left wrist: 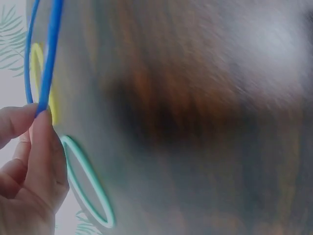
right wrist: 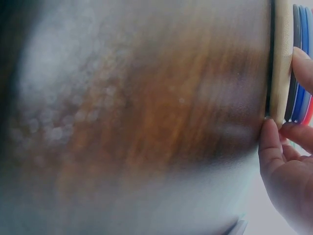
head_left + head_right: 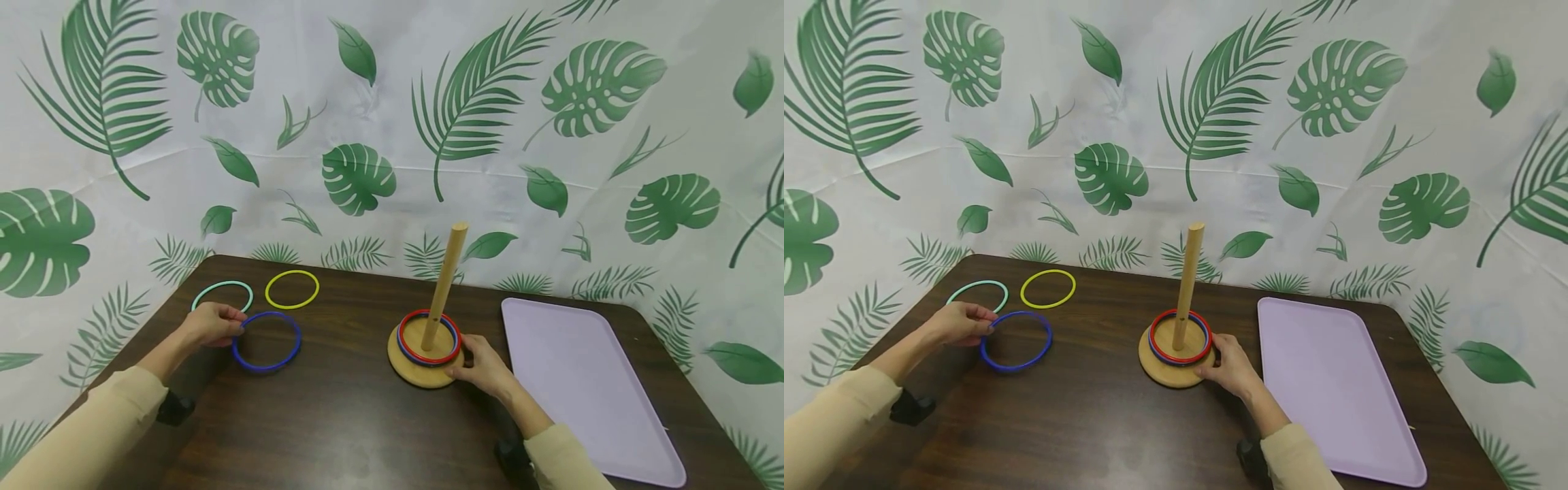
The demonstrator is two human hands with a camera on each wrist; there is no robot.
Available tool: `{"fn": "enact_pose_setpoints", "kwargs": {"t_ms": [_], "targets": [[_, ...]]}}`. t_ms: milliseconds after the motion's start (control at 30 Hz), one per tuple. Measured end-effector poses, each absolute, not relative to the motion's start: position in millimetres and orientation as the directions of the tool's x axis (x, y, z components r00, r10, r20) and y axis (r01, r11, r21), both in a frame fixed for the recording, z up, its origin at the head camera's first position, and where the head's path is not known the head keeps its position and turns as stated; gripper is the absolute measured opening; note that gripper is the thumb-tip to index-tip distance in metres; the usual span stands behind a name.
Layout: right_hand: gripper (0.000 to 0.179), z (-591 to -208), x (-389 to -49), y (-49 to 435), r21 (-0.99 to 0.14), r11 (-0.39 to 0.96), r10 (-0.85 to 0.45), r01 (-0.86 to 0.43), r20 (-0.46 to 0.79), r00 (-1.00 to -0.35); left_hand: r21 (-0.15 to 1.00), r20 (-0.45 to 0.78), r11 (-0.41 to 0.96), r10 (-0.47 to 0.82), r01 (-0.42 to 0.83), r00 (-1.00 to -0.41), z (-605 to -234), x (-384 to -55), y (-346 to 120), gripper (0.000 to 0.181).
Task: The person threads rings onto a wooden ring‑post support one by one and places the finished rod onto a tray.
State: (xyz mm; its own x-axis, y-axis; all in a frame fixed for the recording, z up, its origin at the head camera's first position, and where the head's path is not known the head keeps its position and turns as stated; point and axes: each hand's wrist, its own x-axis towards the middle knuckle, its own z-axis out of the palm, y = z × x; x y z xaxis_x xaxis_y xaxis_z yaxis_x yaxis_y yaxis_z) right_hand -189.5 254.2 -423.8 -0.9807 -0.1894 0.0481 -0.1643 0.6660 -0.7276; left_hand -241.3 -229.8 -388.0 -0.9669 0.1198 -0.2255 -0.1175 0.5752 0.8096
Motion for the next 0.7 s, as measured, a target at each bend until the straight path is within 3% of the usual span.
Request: {"fn": "enact_pose_setpoints", "kwargs": {"t_ms": [233,533,700], "targets": [[0.067,-424.3,-190.0,254.5,-0.732,0.657,-0.201,-0.18,0.06,-0.978,0.915,-0.222,0.382,0.22,-0.125,-0.95,-371.1,-246.9,-213.5,0.039],[0.067,-424.6,-189.5,254.7,-0.748,0.635,-0.211,-0.191,0.069,-0.975,0.975,-0.181,0.183,0.321,-0.126,-0.93,-322.5,-247.7,-166.3,0.041],[0.068,-425.0,-188.8,254.3,-0.765,0.619,-0.209,-0.179,0.059,-0.976,0.987,-0.15,0.108,0.372,-0.117,-0.916,-291.8,-244.3,-135.7,0.032]]}}
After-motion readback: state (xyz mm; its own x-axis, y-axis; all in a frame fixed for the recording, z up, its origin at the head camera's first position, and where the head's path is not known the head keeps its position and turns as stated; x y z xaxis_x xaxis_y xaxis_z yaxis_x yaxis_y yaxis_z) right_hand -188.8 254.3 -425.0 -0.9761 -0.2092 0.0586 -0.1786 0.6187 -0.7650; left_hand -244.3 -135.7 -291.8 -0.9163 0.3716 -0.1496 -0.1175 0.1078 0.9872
